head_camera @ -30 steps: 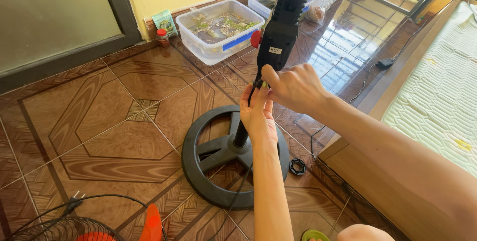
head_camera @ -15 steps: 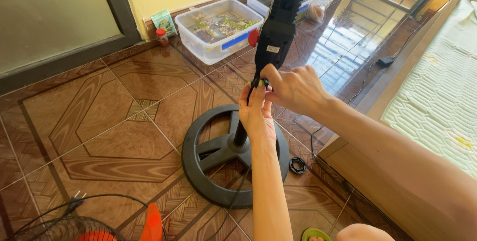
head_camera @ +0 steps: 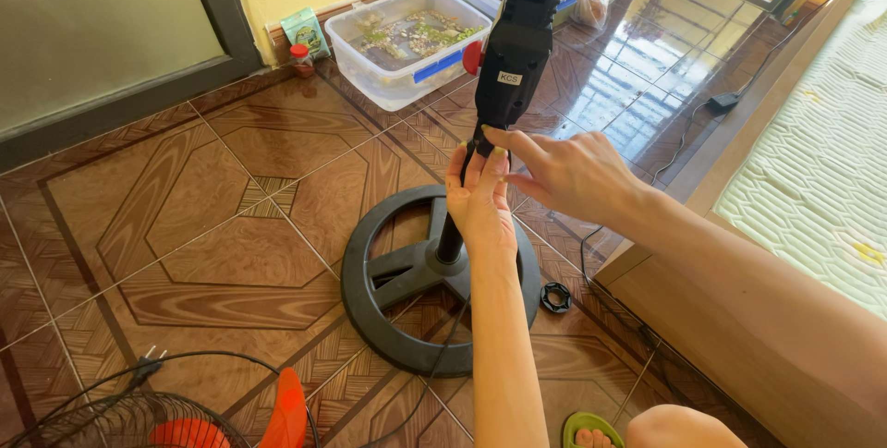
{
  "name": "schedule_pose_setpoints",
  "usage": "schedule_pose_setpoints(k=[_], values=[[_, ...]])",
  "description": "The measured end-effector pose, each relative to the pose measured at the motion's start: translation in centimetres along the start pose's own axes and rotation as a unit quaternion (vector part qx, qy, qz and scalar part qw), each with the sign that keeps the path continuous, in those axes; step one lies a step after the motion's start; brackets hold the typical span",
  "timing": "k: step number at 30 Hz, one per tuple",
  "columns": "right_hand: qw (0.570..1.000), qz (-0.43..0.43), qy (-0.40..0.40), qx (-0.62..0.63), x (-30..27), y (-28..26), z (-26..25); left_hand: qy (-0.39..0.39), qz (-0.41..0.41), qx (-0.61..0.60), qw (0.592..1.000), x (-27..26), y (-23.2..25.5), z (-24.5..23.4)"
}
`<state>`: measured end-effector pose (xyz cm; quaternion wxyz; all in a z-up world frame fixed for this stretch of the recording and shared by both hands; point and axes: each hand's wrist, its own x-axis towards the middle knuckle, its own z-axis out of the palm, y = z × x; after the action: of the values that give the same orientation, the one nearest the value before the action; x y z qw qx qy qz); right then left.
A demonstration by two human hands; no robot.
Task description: The person assembles an electric fan by attaching the motor housing to the base, securing it with a knob, then installing the front grille and red fan blades. The person works on a tiled floor in a home setting.
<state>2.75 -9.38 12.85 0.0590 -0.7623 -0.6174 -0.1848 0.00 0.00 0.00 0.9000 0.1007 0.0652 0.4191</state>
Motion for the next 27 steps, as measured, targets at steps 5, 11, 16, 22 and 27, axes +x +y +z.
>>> schedule_pose_setpoints(k=[5, 11, 16, 22, 27], values=[[0.996, -0.061, -0.011, -0.063, 0.9, 0.7, -0.1, 0.004, -0.014, -0.008, 1.000, 0.3, 0.0, -0.2], [0.987, -0.109, 0.001, -0.116, 1.4, 1.8, 0.8, -0.008, -0.002, -0.016, 1.000, 0.6, -0.1, -0.4], [0.987, -0.089, 0.063, -0.115, 1.6, 1.6, 2.0, 0.006, -0.006, -0.023, 1.000, 0.4, -0.3, -0.6], [0.992, -0.050, 0.007, -0.113, 2.3, 0.9, 1.1, -0.011, -0.009, -0.024, 1.000, 0.8, -0.4, -1.1], [0.977, -0.112, -0.005, -0.182, 2.0, 2.2, 1.8, -0.030, 0.006, -0.039, 0.999, 1.2, -0.9, -1.7]])
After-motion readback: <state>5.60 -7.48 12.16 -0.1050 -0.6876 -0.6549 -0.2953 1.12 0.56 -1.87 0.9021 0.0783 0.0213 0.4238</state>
